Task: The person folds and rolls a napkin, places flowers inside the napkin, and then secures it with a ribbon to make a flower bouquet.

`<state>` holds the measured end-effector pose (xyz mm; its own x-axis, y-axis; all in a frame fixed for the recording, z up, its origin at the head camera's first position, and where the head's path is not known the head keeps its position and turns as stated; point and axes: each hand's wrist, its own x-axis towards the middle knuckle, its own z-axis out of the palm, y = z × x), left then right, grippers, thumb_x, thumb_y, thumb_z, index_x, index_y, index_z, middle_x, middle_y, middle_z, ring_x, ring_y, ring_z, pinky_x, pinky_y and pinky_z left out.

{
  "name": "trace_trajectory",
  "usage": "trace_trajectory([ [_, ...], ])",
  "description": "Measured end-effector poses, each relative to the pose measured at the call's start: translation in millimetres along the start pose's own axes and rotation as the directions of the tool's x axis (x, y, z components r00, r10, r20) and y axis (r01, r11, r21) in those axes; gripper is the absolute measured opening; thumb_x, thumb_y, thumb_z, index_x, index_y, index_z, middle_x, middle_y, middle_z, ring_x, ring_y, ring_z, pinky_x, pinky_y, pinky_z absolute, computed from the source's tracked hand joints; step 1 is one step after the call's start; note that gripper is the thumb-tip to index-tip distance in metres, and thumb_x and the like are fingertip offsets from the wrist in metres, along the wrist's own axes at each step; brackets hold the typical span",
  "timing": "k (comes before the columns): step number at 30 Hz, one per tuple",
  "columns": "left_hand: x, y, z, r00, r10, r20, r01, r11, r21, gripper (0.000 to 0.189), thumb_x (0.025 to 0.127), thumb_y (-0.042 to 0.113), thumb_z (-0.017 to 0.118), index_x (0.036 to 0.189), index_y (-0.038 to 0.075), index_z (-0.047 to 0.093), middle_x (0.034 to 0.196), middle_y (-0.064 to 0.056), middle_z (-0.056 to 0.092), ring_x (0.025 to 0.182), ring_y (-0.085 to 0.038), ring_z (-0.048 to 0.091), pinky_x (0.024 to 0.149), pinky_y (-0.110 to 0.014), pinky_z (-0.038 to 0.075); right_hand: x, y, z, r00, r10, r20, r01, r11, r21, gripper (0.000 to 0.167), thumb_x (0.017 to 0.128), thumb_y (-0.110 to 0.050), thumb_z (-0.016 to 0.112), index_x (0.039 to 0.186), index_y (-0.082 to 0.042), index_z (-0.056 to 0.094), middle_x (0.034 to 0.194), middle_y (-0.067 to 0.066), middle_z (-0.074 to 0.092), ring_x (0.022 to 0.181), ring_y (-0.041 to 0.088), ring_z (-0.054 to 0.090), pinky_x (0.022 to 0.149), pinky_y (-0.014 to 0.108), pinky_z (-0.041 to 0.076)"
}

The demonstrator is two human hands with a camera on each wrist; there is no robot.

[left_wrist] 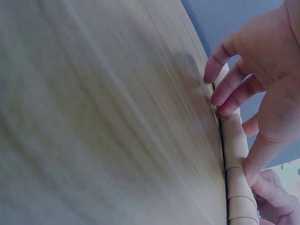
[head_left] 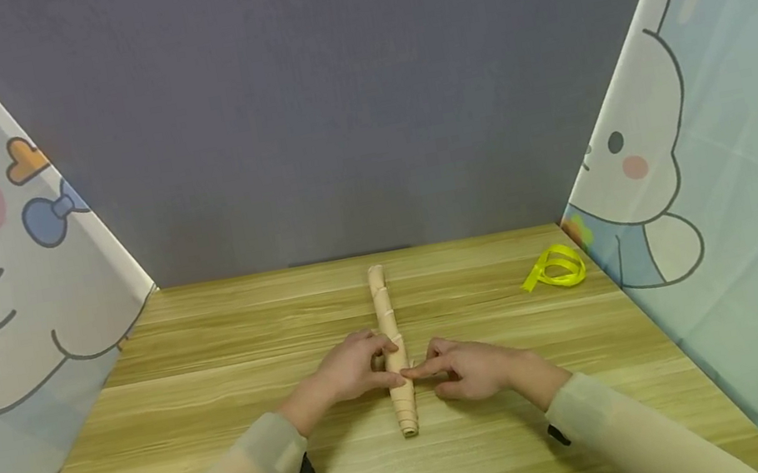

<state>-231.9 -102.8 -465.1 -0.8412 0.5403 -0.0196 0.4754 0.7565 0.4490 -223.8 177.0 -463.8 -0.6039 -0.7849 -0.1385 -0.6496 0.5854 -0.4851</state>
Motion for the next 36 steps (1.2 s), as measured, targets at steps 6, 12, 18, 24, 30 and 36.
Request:
trace_trajectory([
  [6,1.1,-1.5,1.2,1.0,-0.006,-0.001,0.006,1.0,-0.019,0.055,0.093,0.053,0.086,0.136,0.019,0.075,0.143,-0.008,0.068,0.13,-0.031,0.064,0.106,-0.053,0.057,-0.1,-1.0,0.3,1.0,-0.01,-0.009,0.01,1.0,-0.006,0.058,0.109,-0.019,0.068,0.161,-0.041,0.054,0.119,-0.003,0.056,0.079,0.005,0.046,0.072,0.021,0.047],
  [12,1.6,-1.5,1.2,1.0,-0.016,0.006,0.017,0.998,-0.059,0.056,0.092,0.051,0.088,0.136,0.018,0.076,0.148,-0.011,0.066,0.136,-0.036,0.061,0.11,-0.056,0.055,-0.3,-1.1,1.0,1.0,0.001,-0.008,-0.001,1.0,-0.006,0.059,0.109,-0.02,0.068,0.161,-0.043,0.055,0.118,-0.005,0.055,0.08,0.004,0.046,0.072,0.021,0.048],
  [18,2.0,-1.2,-0.8,0.999,-0.035,0.016,0.036,0.996,-0.076,0.054,0.091,0.049,0.089,0.135,0.019,0.076,0.151,-0.009,0.065,0.141,-0.035,0.058,0.112,-0.055,0.053,0.4,-1.3,1.4,1.0,0.004,-0.006,-0.004,1.0,-0.007,0.061,0.108,-0.019,0.069,0.161,-0.044,0.054,0.118,-0.006,0.054,0.079,0.002,0.045,0.072,0.022,0.048],
  [24,0.1,-1.5,-3.7,0.999,-0.039,0.029,0.041,0.995,-0.09,0.052,0.091,0.048,0.09,0.132,0.02,0.075,0.143,-0.007,0.067,0.129,-0.03,0.062,0.104,-0.051,0.056,0.2,-3.3,0.5,1.0,0.001,0.012,-0.001,1.0,0.005,0.064,0.108,-0.018,0.069,0.163,-0.043,0.051,0.12,-0.005,0.053,0.08,0.003,0.046,0.073,0.022,0.049],
  [30,-0.1,0.1,-4.4,0.998,-0.042,0.047,0.047,0.993,-0.107,0.053,0.091,0.048,0.09,0.133,0.02,0.075,0.138,-0.004,0.067,0.125,-0.025,0.062,0.103,-0.05,0.056,-8.8,7.1,-3.5,0.998,0.007,-0.07,-0.001,0.997,0.076,0.054,0.109,-0.022,0.067,0.162,-0.028,0.057,0.12,-0.002,0.063,0.094,0.004,0.056,0.084,0.027,0.054],
  [36,0.1,0.2,-5.8,0.998,-0.05,0.042,0.055,0.992,-0.111,0.053,0.091,0.046,0.091,0.134,0.02,0.074,0.134,-0.003,0.067,0.122,-0.023,0.062,0.102,-0.048,0.056,-28.5,38.9,-24.9,0.969,0.104,-0.223,-0.08,0.99,0.114,0.048,0.112,-0.019,0.064,0.159,-0.014,0.059,0.119,0.003,0.071,0.092,0.007,0.062,0.077,0.028,0.055],
])
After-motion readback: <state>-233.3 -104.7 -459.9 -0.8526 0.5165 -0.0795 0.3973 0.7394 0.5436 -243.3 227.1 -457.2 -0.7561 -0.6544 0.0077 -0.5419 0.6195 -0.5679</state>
